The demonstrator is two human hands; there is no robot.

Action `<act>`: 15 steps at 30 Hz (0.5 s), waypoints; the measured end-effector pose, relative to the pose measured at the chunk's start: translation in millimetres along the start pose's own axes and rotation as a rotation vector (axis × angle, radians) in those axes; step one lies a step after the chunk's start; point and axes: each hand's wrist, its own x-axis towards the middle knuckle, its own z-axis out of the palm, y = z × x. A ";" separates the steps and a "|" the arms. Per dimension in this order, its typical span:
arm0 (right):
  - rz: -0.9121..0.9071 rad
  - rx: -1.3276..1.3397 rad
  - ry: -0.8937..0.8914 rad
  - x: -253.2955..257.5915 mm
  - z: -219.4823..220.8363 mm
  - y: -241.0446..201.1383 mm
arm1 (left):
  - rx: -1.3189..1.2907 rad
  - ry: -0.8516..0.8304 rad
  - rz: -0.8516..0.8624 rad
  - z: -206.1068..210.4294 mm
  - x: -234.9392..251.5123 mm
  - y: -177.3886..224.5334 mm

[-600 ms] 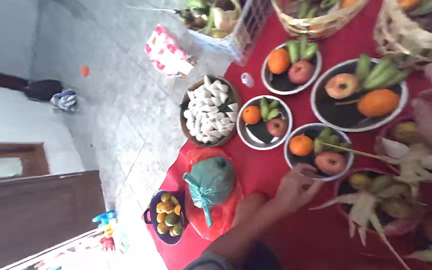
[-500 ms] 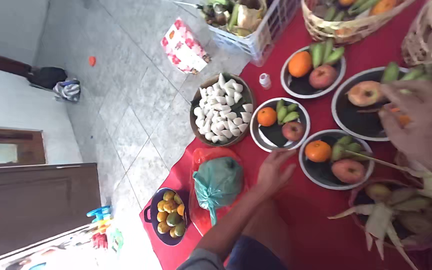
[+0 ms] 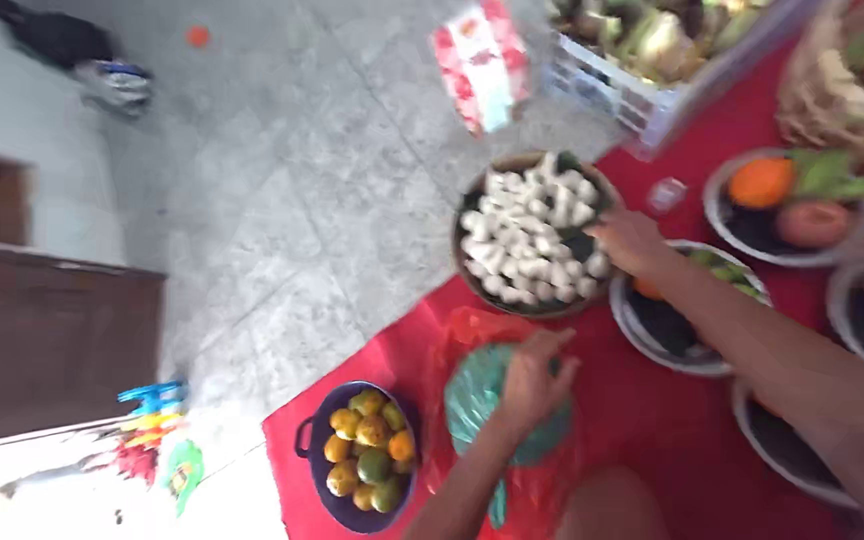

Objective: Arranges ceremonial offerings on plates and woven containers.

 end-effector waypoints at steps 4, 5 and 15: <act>0.003 -0.212 -0.128 39.9 26.6 19.1 | -0.019 0.061 -0.003 -1.8 53.6 -25.1; 0.053 -0.194 -0.174 43.3 26.7 21.1 | 0.003 0.011 -0.023 1.8 73.8 -27.9; 0.216 0.160 0.026 33.0 7.5 38.6 | 0.541 -0.560 -0.103 55.8 201.6 -15.3</act>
